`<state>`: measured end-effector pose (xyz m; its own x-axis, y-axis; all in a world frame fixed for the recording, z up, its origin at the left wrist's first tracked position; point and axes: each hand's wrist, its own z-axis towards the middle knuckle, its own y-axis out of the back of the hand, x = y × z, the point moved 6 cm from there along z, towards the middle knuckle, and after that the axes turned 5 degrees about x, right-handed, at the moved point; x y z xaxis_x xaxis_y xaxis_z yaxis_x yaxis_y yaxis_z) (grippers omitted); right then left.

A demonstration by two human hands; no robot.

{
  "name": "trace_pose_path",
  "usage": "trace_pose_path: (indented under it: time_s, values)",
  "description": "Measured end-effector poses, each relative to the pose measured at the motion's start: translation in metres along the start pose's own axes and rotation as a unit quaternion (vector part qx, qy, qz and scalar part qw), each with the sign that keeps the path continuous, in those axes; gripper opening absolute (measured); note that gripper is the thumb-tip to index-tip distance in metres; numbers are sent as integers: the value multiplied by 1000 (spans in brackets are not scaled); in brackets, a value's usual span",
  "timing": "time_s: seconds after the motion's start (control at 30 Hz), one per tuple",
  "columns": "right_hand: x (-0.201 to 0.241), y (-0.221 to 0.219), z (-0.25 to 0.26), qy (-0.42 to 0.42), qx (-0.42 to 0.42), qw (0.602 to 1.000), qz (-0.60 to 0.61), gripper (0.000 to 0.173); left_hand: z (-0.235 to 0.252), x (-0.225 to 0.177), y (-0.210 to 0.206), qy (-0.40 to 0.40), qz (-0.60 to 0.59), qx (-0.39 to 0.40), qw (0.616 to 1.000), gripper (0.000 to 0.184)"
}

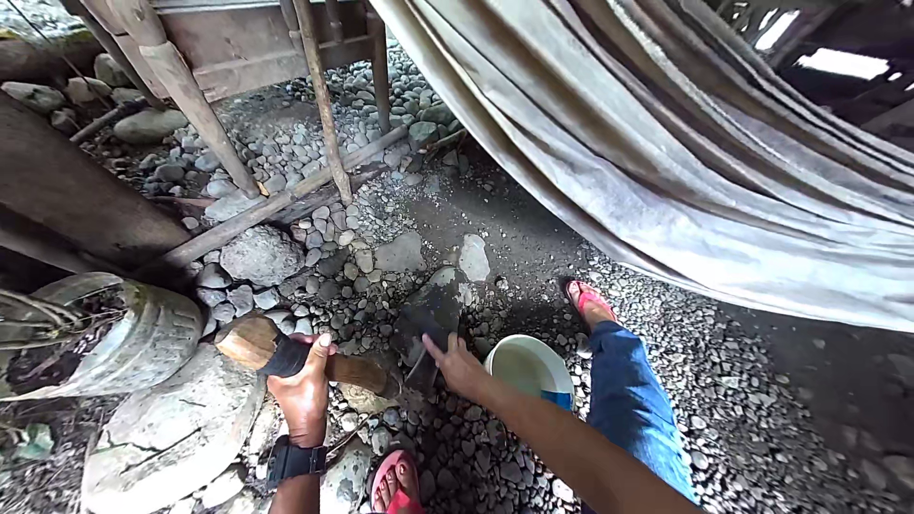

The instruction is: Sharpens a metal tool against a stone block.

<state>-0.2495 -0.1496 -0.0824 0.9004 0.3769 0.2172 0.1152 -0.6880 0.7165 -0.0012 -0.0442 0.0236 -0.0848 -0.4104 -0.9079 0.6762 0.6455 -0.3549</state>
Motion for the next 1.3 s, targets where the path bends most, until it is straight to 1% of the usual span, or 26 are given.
trace_pose_path:
  time_s: [0.07, 0.1, 0.13, 0.2, 0.27, 0.3, 0.4, 0.43, 0.5, 0.6, 0.67, 0.7, 0.77, 0.83, 0.9, 0.97, 1.03, 1.1, 1.17, 1.2, 1.23, 1.3]
  values:
    - [-5, -19, -9, 43, 17, 999, -22, 70, 0, 2, 2, -1, -6, 0, 1000, 19]
    - [-8, -16, -7, 43, 16, 999, -22, 71, 1, 3, 3, -2, -10, 5, 1000, 19]
    - [-12, -5, 0, 31, 5, 999, -13, 71, 1, 4, 3, -2, -14, 8, 1000, 19]
    - [-15, 17, 15, -24, -21, 999, 25, 65, 0, 5, 4, 1, -16, 10, 1000, 19]
    - [-15, 29, 21, -67, -35, 995, 64, 63, 0, 3, 4, 2, -13, 3, 1000, 19]
    - [-13, 26, 17, -63, -34, 995, 63, 63, 0, 3, 3, 3, -11, 0, 1000, 19]
    - [-13, -8, -7, 14, 4, 1000, 3, 66, 0, 4, 3, 8, -6, -5, 1000, 18]
    - [-16, -15, -9, 28, 14, 999, -13, 67, 1, 4, 4, 7, -8, -2, 1000, 19]
    - [-21, -5, -1, 28, 6, 999, -16, 67, 2, 4, 3, 2, -14, 6, 1000, 20]
    - [-18, 27, 17, -30, -12, 999, 37, 64, 1, 3, 3, 4, -10, 9, 1000, 20]
    - [-17, 30, 18, -46, -20, 997, 55, 63, 1, 2, 3, 5, -7, 4, 1000, 19]
    - [-18, 22, 12, -32, -21, 998, 48, 64, 1, 2, 3, 5, -7, 3, 1000, 19]
    - [-22, -1, -3, 26, -9, 1000, 11, 65, 2, 3, 2, 2, -5, 2, 1000, 18]
    - [-27, -12, -8, 49, 9, 999, -14, 66, 2, 3, 3, 0, -8, 7, 1000, 19]
    - [-24, 7, 4, 38, -5, 999, -4, 65, 5, 3, -1, -3, -12, 16, 1000, 20]
    - [-18, 28, 18, -4, -4, 1000, 19, 64, 2, 2, -1, -2, -13, 19, 1000, 21]
    - [-14, 36, 24, -26, 1, 999, 25, 63, 0, 0, 0, 0, -10, 15, 1000, 21]
    - [-17, 23, 11, 6, 3, 1000, 4, 64, 1, -1, -1, 4, -4, 12, 1000, 20]
    - [-21, -1, -1, 54, 24, 998, -28, 67, 1, 1, 1, 7, -3, 8, 1000, 19]
    - [-23, -7, -2, 64, 32, 997, -43, 69, 1, 2, 2, 5, -7, 9, 1000, 20]
    - [-24, -3, 1, 66, 31, 996, -48, 69, 3, 2, 2, 1, -11, 12, 1000, 21]
    - [-21, 18, 12, 57, 18, 998, -32, 67, 3, 1, -1, -6, -19, 19, 1000, 22]
